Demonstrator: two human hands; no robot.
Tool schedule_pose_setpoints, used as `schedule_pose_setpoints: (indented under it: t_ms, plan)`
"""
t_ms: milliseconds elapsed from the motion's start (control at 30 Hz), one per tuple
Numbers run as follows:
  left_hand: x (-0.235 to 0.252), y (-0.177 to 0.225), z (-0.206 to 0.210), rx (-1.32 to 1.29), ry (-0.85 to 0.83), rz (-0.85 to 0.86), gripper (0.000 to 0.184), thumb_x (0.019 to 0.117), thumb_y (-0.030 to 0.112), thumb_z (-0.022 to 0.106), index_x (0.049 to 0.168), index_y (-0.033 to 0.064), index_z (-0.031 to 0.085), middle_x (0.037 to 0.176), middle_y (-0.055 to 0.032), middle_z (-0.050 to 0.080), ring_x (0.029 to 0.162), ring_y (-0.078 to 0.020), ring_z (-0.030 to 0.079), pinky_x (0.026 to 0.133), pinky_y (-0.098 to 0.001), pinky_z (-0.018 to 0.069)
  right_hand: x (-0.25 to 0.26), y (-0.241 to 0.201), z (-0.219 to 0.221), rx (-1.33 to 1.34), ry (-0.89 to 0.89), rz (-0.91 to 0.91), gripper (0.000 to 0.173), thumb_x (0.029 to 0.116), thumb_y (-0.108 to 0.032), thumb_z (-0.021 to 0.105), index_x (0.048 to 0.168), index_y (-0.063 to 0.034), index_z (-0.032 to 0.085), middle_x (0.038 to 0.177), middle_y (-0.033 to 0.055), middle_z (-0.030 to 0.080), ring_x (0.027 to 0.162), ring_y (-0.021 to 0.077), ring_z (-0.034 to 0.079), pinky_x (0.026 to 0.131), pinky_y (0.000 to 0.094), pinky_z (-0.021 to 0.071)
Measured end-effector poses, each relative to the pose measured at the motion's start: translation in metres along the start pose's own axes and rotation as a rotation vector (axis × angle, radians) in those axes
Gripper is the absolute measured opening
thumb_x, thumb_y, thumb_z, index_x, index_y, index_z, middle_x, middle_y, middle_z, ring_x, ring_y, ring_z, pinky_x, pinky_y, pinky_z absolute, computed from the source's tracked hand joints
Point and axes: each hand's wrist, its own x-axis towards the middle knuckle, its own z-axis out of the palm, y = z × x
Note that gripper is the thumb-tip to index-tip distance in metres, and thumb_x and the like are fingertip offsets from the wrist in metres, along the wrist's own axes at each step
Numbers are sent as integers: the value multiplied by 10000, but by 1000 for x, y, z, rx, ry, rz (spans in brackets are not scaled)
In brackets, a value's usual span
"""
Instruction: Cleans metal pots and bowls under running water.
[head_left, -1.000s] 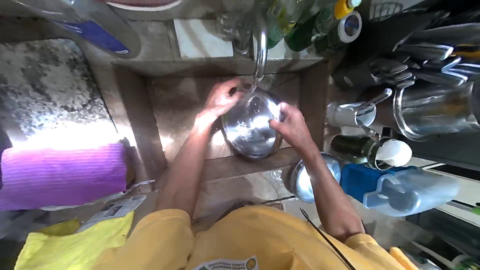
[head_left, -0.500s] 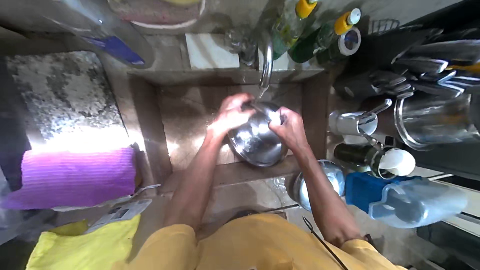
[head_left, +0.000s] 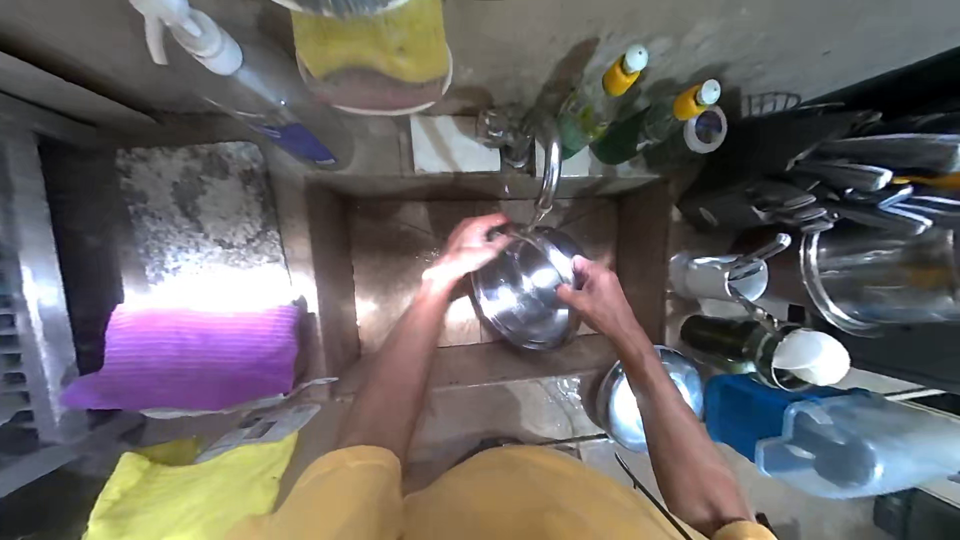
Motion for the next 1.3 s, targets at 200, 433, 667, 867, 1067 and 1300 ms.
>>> schedule_pose_setpoints:
  t_ms: [200, 433, 667, 867, 1067, 1300]
  plan:
    - [-4, 20, 11, 23, 41, 49, 322, 921, 243, 706, 1202, 88, 727, 1211, -100, 717, 1167, -230, 665, 1042, -487, 512, 6, -7, 9, -23, 94, -59, 184, 893, -242, 699, 965, -82, 642, 760, 131, 615, 668, 316, 609, 564, 547, 479]
    - [-12, -16, 2, -122, 116, -107, 357, 1013, 243, 598, 1303, 40, 646, 1223, -146, 693, 1169, -217, 651, 1062, -445, 496, 7, -4, 13, 91, 64, 1, 200, 839, -236, 735, 939, -91, 640, 726, 59, 627, 648, 208, 620, 604, 466, 514]
    - [8, -5, -6, 45, -10, 40, 346, 970, 240, 654, 1270, 72, 694, 1248, -130, 705, 1203, -250, 656, 1078, -498, 491, 3, -7, 6, 57, 18, -16, 174, 887, -195, 720, 1013, -92, 657, 760, 106, 621, 641, 261, 602, 556, 498, 502]
    - [7, 30, 10, 94, -54, 16, 385, 933, 324, 676, 1269, 139, 707, 1246, -94, 705, 1202, -251, 644, 1043, -512, 504, 17, -5, 7, -60, 78, 24, 199, 874, -248, 720, 957, -84, 644, 722, 118, 611, 643, 303, 606, 568, 547, 475]
    - [-1, -25, 10, -127, 117, -87, 336, 1011, 221, 613, 1296, 52, 666, 1246, -141, 700, 1195, -221, 655, 1090, -455, 484, -3, -3, 6, -20, 59, 15, 194, 862, -172, 741, 996, -85, 630, 734, 82, 612, 650, 234, 606, 589, 488, 494]
    - [-5, 22, 20, 188, -24, 157, 344, 935, 349, 668, 1223, 177, 739, 1260, -71, 703, 1219, -263, 626, 1058, -487, 485, 15, -10, 20, -45, 76, 31, 181, 864, -204, 724, 978, -105, 623, 724, 119, 593, 603, 298, 575, 509, 527, 446]
